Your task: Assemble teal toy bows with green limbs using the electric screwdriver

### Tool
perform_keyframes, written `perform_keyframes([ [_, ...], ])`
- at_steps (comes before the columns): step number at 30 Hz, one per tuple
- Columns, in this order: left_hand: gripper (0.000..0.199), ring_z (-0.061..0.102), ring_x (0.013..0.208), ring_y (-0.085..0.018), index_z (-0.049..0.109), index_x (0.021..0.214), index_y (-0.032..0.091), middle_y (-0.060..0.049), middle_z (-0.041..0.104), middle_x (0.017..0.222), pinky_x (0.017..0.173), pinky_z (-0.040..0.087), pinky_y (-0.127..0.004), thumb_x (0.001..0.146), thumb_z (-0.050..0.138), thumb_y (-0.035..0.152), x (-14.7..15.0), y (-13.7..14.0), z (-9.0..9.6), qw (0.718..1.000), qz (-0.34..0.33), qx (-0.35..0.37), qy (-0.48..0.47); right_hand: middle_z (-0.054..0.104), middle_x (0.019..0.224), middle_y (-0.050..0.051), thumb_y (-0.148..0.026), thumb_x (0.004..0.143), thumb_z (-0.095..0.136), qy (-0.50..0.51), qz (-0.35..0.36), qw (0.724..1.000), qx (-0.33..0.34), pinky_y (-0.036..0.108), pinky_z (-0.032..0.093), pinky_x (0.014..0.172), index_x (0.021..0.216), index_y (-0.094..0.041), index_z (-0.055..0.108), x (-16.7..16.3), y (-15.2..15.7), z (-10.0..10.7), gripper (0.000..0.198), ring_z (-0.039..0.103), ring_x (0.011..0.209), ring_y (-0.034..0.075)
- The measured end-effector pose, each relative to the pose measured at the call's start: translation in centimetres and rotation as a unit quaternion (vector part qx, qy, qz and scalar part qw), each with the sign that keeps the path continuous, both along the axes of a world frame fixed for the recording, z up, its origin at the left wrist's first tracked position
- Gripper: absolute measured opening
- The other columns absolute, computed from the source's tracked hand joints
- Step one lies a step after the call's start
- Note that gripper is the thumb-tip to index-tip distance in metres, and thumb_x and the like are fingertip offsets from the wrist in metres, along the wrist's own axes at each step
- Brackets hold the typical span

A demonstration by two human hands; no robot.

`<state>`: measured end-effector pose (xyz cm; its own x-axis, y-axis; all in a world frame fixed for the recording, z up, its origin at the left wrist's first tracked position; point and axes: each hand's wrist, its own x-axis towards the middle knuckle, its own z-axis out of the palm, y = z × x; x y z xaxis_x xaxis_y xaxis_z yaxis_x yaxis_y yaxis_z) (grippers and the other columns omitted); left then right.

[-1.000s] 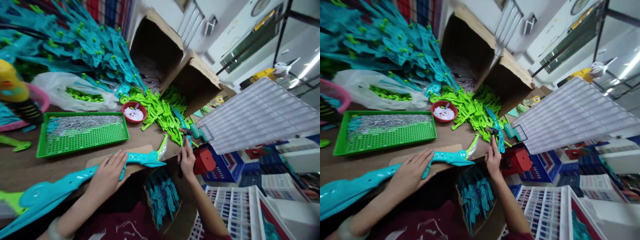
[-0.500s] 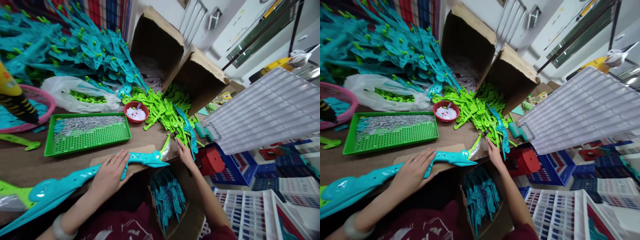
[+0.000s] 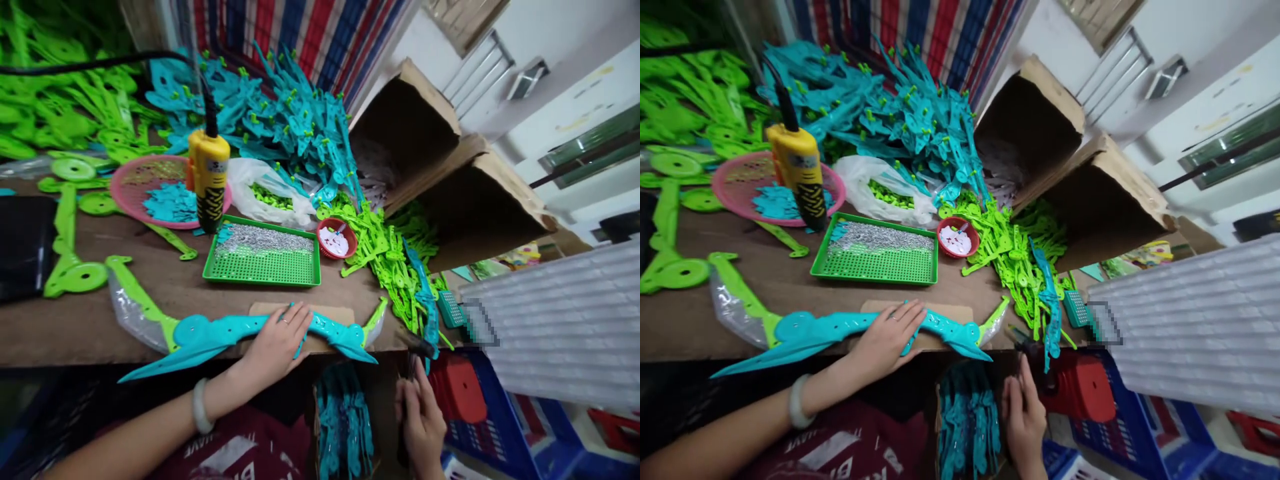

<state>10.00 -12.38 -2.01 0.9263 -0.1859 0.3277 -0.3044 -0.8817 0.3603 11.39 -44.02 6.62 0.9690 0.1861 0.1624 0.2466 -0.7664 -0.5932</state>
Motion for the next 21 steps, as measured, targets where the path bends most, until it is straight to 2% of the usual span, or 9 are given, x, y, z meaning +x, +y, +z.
perform_keyframes([
  [1, 0.065, 0.040, 0.142, -0.030, 0.046, 0.146, 0.009, -0.014, 0.046, 0.154, 0.114, 0.033, -0.046, 0.094, 0.053, 0.049, 0.0, 0.0, 0.0, 1.000, 0.001, -0.003, 0.005, 0.075, 0.117, 0.007, -0.036, 0.100, 0.049, 0.009, 0.034, 0.999, -0.020, 0.026, 0.062, 0.079, 0.149, -0.029, 0.045, 0.1, 0.2, 0.0, 0.050, 0.076, 0.089, 0.018],
  [3, 0.066, 0.040, 0.142, -0.030, 0.045, 0.146, 0.010, -0.015, 0.045, 0.154, 0.114, 0.032, -0.046, 0.094, 0.054, 0.049, 0.1, -0.1, 0.0, 1.000, 0.005, -0.011, 0.016, 0.068, 0.132, 0.006, -0.036, 0.099, 0.051, 0.042, 0.103, 0.991, -0.069, 0.032, 0.056, 0.099, 0.145, -0.029, 0.052, 0.6, 0.8, 0.3, 0.046, 0.069, 0.116, 0.022],
  [5, 0.068, 0.038, 0.143, -0.031, 0.044, 0.147, 0.010, -0.015, 0.044, 0.155, 0.114, 0.032, -0.047, 0.093, 0.055, 0.050, 0.2, -0.2, -0.1, 1.000, 0.001, -0.018, 0.025, 0.063, 0.138, 0.007, -0.035, 0.100, 0.048, 0.039, 0.133, 0.986, -0.093, 0.035, 0.051, 0.106, 0.145, -0.028, 0.051, 1.5, 1.3, 0.9, 0.046, 0.063, 0.125, 0.023],
  [7, 0.070, 0.036, 0.144, -0.031, 0.042, 0.149, 0.010, -0.015, 0.043, 0.156, 0.116, 0.030, -0.047, 0.093, 0.056, 0.050, 0.3, -0.2, -0.1, 0.999, -0.003, -0.022, 0.026, 0.062, 0.139, 0.007, -0.032, 0.101, 0.046, 0.035, 0.180, 0.976, -0.118, 0.034, 0.051, 0.105, 0.147, -0.027, 0.048, 2.8, 2.0, 1.8, 0.046, 0.063, 0.124, 0.022],
  [10, 0.070, 0.036, 0.144, -0.031, 0.042, 0.149, 0.011, -0.015, 0.044, 0.155, 0.116, 0.030, -0.046, 0.092, 0.057, 0.050, 0.4, -0.3, -0.1, 0.999, 0.004, -0.027, 0.020, 0.065, 0.135, 0.007, -0.029, 0.102, 0.044, 0.048, 0.283, 0.936, -0.204, 0.032, 0.056, 0.099, 0.149, -0.029, 0.045, 5.7, 3.3, 3.2, 0.047, 0.067, 0.119, 0.022],
  [13, 0.069, 0.042, 0.141, -0.031, 0.047, 0.146, 0.011, -0.014, 0.048, 0.152, 0.115, 0.032, -0.045, 0.092, 0.057, 0.052, 0.4, -0.4, 0.1, 0.999, 0.002, -0.031, 0.010, 0.073, 0.121, 0.012, -0.028, 0.103, 0.041, -0.039, 0.309, 0.902, -0.297, 0.031, 0.060, 0.083, 0.150, -0.023, 0.044, 9.8, 5.8, 3.9, 0.048, 0.074, 0.100, 0.023],
  [15, 0.069, 0.043, 0.140, -0.032, 0.047, 0.146, 0.011, -0.015, 0.049, 0.151, 0.114, 0.033, -0.046, 0.091, 0.058, 0.051, 0.4, -0.5, 0.0, 0.999, 0.001, -0.035, 0.004, 0.075, 0.106, 0.015, -0.028, 0.103, 0.040, -0.096, 0.326, 0.874, -0.347, 0.032, 0.058, 0.077, 0.143, -0.018, 0.053, 12.9, 8.0, 4.0, 0.043, 0.073, 0.087, 0.023],
  [18, 0.071, 0.041, 0.142, -0.032, 0.047, 0.146, 0.012, -0.015, 0.046, 0.153, 0.115, 0.033, -0.047, 0.090, 0.060, 0.052, 0.4, -0.8, -0.4, 0.999, 0.005, -0.051, 0.010, 0.074, 0.099, 0.009, -0.032, 0.100, 0.051, -0.103, 0.345, 0.856, -0.371, 0.033, 0.054, 0.088, 0.122, -0.023, 0.068, 18.0, 12.1, 3.8, 0.030, 0.069, 0.093, 0.021],
  [21, 0.073, 0.040, 0.143, -0.032, 0.048, 0.147, 0.014, -0.013, 0.046, 0.154, 0.115, 0.033, -0.047, 0.088, 0.061, 0.055, 0.4, -1.3, -1.0, 0.998, -0.001, -0.067, 0.015, 0.071, 0.104, 0.010, -0.029, 0.101, 0.048, -0.118, 0.315, 0.859, -0.387, 0.037, 0.049, 0.098, 0.111, -0.019, 0.069, 23.2, 16.8, 3.5, 0.026, 0.064, 0.101, 0.020],
])
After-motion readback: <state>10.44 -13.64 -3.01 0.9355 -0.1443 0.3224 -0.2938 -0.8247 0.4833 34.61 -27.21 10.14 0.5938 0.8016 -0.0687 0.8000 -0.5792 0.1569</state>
